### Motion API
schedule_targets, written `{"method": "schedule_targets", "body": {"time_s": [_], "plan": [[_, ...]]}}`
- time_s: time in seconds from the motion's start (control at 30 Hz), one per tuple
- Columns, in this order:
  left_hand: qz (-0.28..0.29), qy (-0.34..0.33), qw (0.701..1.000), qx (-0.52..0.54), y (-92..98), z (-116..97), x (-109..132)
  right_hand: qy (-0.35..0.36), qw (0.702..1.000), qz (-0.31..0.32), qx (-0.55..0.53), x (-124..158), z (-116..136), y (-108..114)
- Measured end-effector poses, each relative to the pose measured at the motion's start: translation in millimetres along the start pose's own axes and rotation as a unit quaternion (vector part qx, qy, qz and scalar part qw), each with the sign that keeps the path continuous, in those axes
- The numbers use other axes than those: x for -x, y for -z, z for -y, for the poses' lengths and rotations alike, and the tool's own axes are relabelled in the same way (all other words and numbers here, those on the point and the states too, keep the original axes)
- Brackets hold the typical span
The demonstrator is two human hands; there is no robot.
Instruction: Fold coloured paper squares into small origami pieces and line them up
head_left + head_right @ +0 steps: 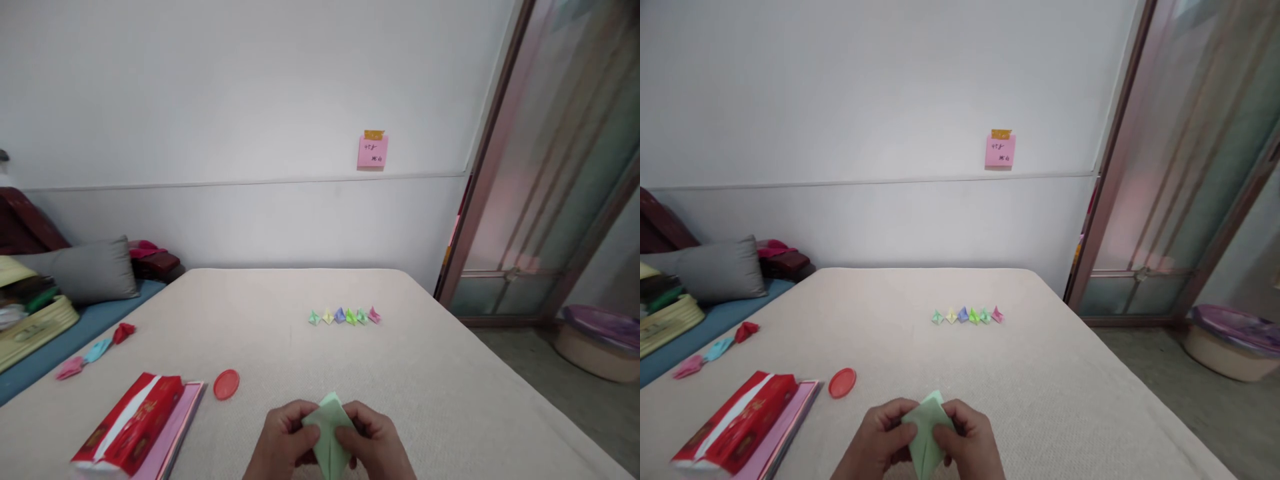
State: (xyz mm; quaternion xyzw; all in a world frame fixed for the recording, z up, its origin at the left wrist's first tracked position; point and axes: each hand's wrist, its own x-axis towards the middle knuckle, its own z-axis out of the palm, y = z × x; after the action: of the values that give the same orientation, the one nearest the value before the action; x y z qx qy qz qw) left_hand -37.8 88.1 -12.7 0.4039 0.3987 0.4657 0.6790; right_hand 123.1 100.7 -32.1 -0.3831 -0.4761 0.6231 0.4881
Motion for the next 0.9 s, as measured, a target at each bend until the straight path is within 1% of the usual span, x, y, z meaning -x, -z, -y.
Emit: {"method": "schedule_targets", "body": {"time_s": [0.17, 0.3, 0.37, 0.43, 0.6, 0.7, 0.8, 0.9], "plan": [[-0.039, 0.031, 0.998, -0.044, -3.0, -9, 4, -0.004, 1.000, -0.019, 0.014, 2, 4, -1], [-0.060, 0.014, 0.998, -0.026, -4.5, -13, 8, 0.038, 0.999, -0.016, 0.003, 4, 7, -2], [-0.059, 0.005, 0.998, -0.008, -4.6, -13, 9, 0.052, 0.999, 0.001, -0.004, 4, 8, -1], [-0.051, -0.006, 0.999, 0.010, -5.4, -14, 11, 0.050, 0.999, 0.017, 0.002, 4, 9, 0], [-0.021, -0.024, 0.998, 0.050, -9.8, -18, 13, 0.054, 0.998, 0.035, 0.022, 4, 11, 2], [-0.017, -0.039, 0.998, 0.048, -9.5, -17, 12, 0.058, 0.997, 0.046, 0.032, 5, 12, 1], [-0.022, -0.057, 0.998, 0.021, -6.8, -13, 10, 0.069, 0.997, 0.033, 0.018, 5, 14, -2], [-0.023, -0.079, 0.997, 0.008, -5.2, -9, 8, 0.077, 0.997, 0.011, -0.028, 6, 15, -4]]}}
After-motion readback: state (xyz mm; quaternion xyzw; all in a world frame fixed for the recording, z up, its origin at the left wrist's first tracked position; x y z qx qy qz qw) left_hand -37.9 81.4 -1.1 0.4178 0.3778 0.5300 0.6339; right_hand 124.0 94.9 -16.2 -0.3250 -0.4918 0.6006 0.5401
